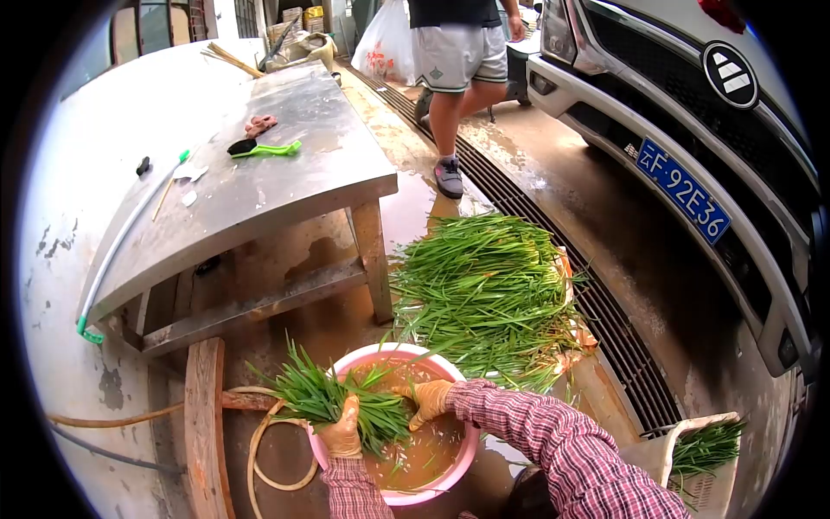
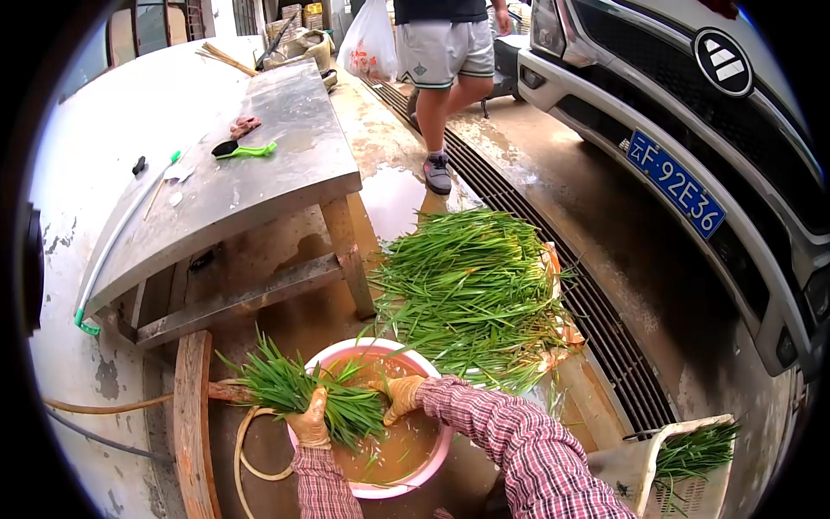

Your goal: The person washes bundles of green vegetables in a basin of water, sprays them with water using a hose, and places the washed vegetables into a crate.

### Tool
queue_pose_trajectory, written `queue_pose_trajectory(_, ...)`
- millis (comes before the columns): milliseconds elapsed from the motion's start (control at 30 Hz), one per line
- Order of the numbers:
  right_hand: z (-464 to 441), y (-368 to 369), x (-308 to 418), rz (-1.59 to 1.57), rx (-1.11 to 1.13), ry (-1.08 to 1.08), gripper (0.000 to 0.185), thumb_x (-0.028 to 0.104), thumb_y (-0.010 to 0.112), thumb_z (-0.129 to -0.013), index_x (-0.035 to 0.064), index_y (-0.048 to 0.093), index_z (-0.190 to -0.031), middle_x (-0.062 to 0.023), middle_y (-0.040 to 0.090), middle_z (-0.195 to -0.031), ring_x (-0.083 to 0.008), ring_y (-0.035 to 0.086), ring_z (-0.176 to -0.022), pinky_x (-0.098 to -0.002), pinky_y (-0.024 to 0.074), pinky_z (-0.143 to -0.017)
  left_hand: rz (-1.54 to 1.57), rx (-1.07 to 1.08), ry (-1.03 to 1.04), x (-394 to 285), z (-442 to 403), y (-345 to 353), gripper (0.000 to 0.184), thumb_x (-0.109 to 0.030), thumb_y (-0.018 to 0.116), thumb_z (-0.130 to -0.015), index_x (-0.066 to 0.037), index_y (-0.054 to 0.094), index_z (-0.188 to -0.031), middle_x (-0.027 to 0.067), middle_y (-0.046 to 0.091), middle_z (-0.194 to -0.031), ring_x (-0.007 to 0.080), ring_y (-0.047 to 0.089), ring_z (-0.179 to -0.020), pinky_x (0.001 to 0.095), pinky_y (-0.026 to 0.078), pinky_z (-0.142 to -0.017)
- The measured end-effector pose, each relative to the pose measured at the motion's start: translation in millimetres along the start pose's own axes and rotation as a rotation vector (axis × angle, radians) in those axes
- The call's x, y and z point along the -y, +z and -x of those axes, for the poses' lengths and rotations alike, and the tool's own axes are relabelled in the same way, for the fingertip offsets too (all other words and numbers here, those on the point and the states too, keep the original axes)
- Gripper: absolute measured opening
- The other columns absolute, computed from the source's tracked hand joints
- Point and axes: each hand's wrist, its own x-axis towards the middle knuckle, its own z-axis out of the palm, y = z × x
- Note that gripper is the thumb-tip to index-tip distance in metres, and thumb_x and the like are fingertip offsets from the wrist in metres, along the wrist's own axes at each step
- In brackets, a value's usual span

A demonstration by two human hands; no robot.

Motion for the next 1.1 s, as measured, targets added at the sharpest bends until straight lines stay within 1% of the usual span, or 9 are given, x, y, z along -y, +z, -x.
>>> queue_pose_trajectory(100, -8, 8, -19, 0.140, 0.060, 0.051, 0.085, 0.037, 0.080, -0.069, 0.0133, 0.041, -0.141, -0.0195, 0.065, -0.116, -0.0339, 0.063, -0.108, -0.0422, 0.0495, -0.091, -0.210, -0.056, -0.063, -1, 14, 9, 0.046, 0.002, 0.074, -0.079, 0.003, 0.057, -0.122, 0.0092, 0.063, -0.114, 0.0171, 0.061, -0.098, 0.0305, 0.052, -0.086)
queue_pose_trajectory(233, -11, 15, -26, 0.107, -0.040, 0.077, 0.056, 0.031, 0.068, -0.079, 0.0142, 0.053, -0.129, -0.0171, 0.068, -0.111, -0.0314, 0.066, -0.102, -0.0437, 0.0520, -0.085, -0.153, -0.013, -0.100, -6, 17, -5, 0.057, 0.003, 0.074, -0.078, 0.003, 0.052, -0.130, 0.0124, 0.060, -0.122, 0.0168, 0.061, -0.103, 0.0306, 0.052, -0.090)
queue_pose_trajectory(300, -11, 3, -21, 0.314, 0.046, 0.176, 0.048, 0.033, 0.063, -0.083, 0.0143, 0.058, -0.127, -0.0175, 0.068, -0.110, -0.0306, 0.066, -0.100, -0.0437, 0.0518, -0.085, 0.051, -0.015, -0.023, 1, 11, 12, 0.052, -0.002, 0.077, -0.078, 0.003, 0.054, -0.124, 0.0106, 0.062, -0.113, 0.0177, 0.062, -0.095, 0.0314, 0.054, -0.084)
queue_pose_trajectory(367, -7, 8, -18, 0.287, 0.111, 0.180, 0.043, 0.036, 0.057, -0.087, 0.0129, 0.062, -0.123, -0.0168, 0.068, -0.109, -0.0314, 0.067, -0.099, -0.0437, 0.0513, -0.085, -0.540, -0.018, 0.050, 11, 17, -9, 0.047, -0.004, 0.078, -0.077, 0.002, 0.058, -0.120, 0.0103, 0.063, -0.111, 0.0192, 0.062, -0.095, 0.0319, 0.052, -0.084)
queue_pose_trajectory(467, -16, 12, -28, 0.189, 0.000, 0.166, 0.039, 0.033, 0.053, -0.089, 0.0149, 0.064, -0.122, -0.0145, 0.070, -0.105, -0.0315, 0.067, -0.098, -0.0442, 0.0514, -0.084, -0.228, -0.049, -0.042, 5, 10, -8, 0.043, -0.004, 0.079, -0.078, 0.005, 0.060, -0.116, 0.0115, 0.065, -0.107, 0.0193, 0.064, -0.090, 0.0316, 0.054, -0.081)
queue_pose_trajectory(700, -4, -11, -8, 0.389, 0.192, 0.214, 0.051, 0.051, 0.056, -0.088, 0.0154, 0.065, -0.123, -0.0140, 0.069, -0.112, -0.0302, 0.065, -0.104, -0.0405, 0.0512, -0.089, -0.181, -0.078, 0.005, 8, 13, -12, 0.032, 0.002, 0.072, -0.081, 0.005, 0.062, -0.111, 0.0100, 0.067, -0.096, 0.0186, 0.066, -0.085, 0.0322, 0.057, -0.077)
queue_pose_trajectory(767, 6, -35, 7, 0.128, 0.174, 0.119, 0.054, 0.057, 0.054, -0.089, 0.0215, 0.063, -0.128, -0.0136, 0.067, -0.119, -0.0290, 0.062, -0.112, -0.0402, 0.0471, -0.096, -0.048, -0.029, -0.127, -2, 27, -28, 0.035, 0.002, 0.074, -0.079, 0.006, 0.061, -0.112, 0.0118, 0.068, -0.095, 0.0205, 0.067, -0.084, 0.0329, 0.056, -0.079)
queue_pose_trajectory(1000, -55, -7, -7, -0.309, 0.026, 0.261, 0.090, 0.078, 0.055, -0.078, 0.0086, 0.056, -0.136, -0.0195, 0.052, -0.140, -0.0327, 0.047, -0.132, -0.0399, 0.0337, -0.110, 0.035, -0.091, -0.231, 16, 61, -56, 0.052, 0.005, 0.075, -0.077, 0.002, 0.053, -0.124, 0.0116, 0.063, -0.105, 0.0217, 0.066, -0.088, 0.0341, 0.057, -0.083)
queue_pose_trajectory(1100, -93, 24, -23, -0.559, -0.106, 0.255, 0.089, 0.073, 0.058, -0.080, 0.0054, 0.052, -0.138, -0.0219, 0.051, -0.139, -0.0329, 0.046, -0.133, -0.0399, 0.0335, -0.110, 0.049, -0.044, -0.210, 23, 68, -61, 0.056, 0.007, 0.075, -0.077, 0.002, 0.050, -0.128, 0.0118, 0.061, -0.108, 0.0227, 0.066, -0.088, 0.0362, 0.057, -0.084)
